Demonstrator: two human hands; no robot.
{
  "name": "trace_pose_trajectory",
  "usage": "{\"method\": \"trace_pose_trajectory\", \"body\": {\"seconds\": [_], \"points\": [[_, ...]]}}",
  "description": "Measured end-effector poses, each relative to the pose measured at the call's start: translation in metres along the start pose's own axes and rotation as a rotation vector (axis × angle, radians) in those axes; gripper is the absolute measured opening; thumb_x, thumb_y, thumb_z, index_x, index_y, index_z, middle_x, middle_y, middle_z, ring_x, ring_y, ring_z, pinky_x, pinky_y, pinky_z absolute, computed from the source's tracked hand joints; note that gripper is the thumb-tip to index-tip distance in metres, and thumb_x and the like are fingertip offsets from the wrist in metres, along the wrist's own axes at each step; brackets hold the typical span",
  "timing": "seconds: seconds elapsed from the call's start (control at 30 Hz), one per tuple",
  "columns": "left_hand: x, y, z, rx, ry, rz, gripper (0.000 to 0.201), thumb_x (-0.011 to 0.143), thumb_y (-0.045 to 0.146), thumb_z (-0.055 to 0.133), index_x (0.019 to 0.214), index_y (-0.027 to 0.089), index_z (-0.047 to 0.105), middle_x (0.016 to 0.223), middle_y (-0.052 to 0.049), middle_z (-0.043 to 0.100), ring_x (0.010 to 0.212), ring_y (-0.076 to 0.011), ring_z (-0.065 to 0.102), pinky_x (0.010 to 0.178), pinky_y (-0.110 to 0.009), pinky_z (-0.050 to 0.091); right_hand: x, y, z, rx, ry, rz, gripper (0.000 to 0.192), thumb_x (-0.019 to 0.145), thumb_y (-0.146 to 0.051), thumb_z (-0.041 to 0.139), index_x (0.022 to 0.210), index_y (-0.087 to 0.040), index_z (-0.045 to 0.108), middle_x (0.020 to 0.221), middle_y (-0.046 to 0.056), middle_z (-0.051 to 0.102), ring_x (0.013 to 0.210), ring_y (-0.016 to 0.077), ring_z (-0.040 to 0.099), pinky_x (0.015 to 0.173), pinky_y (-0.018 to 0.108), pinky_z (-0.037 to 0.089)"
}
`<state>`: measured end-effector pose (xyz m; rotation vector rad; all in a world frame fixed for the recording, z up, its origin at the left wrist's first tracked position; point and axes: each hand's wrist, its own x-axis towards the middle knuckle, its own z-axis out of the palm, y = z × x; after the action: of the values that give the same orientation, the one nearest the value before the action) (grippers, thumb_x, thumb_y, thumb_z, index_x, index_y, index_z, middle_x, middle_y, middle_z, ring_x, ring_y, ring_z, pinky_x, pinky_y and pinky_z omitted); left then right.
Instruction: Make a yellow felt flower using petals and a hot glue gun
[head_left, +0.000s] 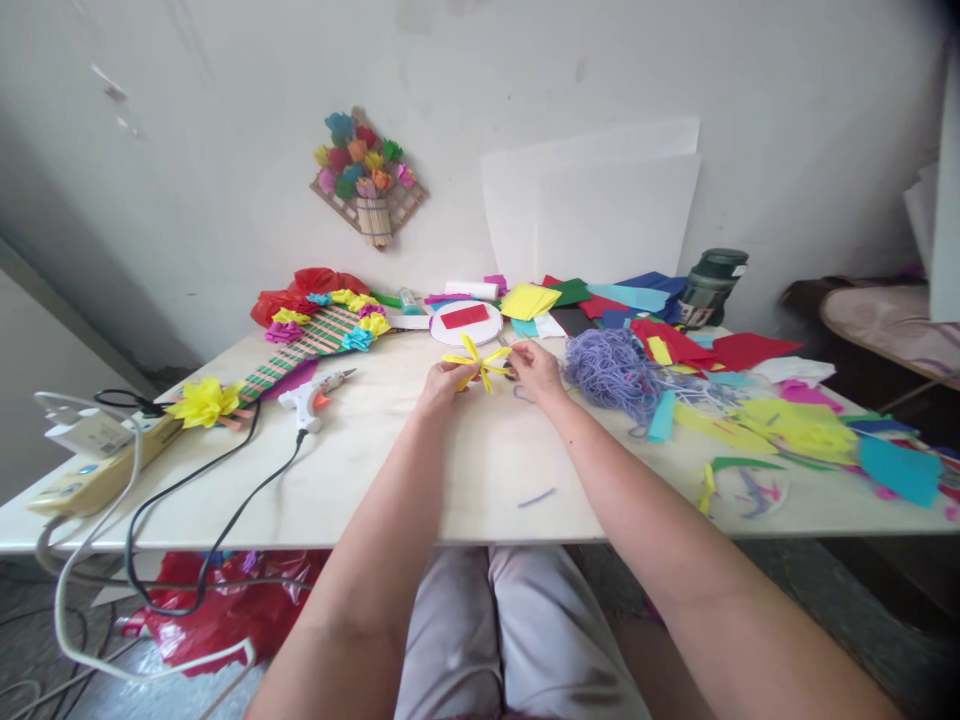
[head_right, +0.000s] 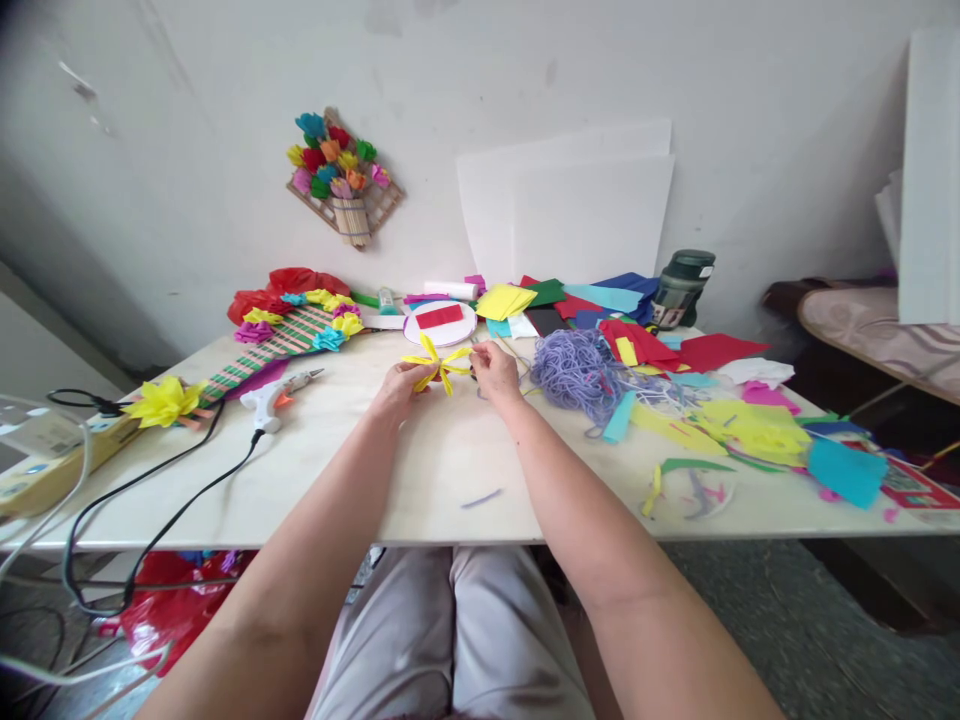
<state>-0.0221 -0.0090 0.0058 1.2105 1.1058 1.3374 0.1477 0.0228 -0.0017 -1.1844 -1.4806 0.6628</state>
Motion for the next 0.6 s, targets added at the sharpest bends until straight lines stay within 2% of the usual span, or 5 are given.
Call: {"method": "trace_pose_trajectory", "body": {"seconds": [0.1,0.2,0.4,0.6], "points": [[0.000,0.001,0.002,-0.048,-0.008,0.025,0.030,0.057,0.035,0.073,0.080,0.017,0.069,0.074,-0.004,0.068,0.070,-0.0173,0.061,0.058,-0.025,0.037,-0.002,-0.007,-0.002,0.183,-0.087,0.118,0.017,0.076,-0.036,0.053,0.079,-0.020,0.058,0.073,0.001,0.065,0.060,0.0119,0.060,0.058,0.026,0.049],[-0.001,0.001,0.003,-0.073,-0.016,0.036,0.030,0.055,0.032,0.073,0.080,0.016,0.068,0.071,-0.003,0.066,0.066,-0.0156,0.059,0.056,-0.024,0.036,-0.005,-0.014,-0.005,0.314,-0.150,0.177,0.023,0.074,-0.041,0.053,0.073,-0.020,0.059,0.068,0.001,0.064,0.060,0.0129,0.060,0.057,0.026,0.048],[-0.001,-0.001,0.004,-0.062,-0.043,0.065,0.026,0.055,0.030,0.073,0.074,0.014,0.065,0.064,-0.001,0.061,0.055,-0.0094,0.049,0.052,-0.022,0.034,-0.007,-0.015,-0.005,0.382,-0.156,0.212,0.022,0.063,-0.038,0.061,0.071,-0.018,0.065,0.071,0.001,0.066,0.068,0.0137,0.059,0.062,0.026,0.045],[0.000,-0.002,0.004,-0.051,-0.040,0.027,0.028,0.053,0.030,0.073,0.076,0.016,0.065,0.066,-0.001,0.062,0.059,-0.0108,0.052,0.054,-0.023,0.038,-0.007,-0.017,-0.005,0.441,-0.170,0.220,0.022,0.059,-0.034,0.063,0.073,-0.017,0.066,0.073,0.001,0.067,0.072,0.0140,0.059,0.065,0.026,0.044]]}}
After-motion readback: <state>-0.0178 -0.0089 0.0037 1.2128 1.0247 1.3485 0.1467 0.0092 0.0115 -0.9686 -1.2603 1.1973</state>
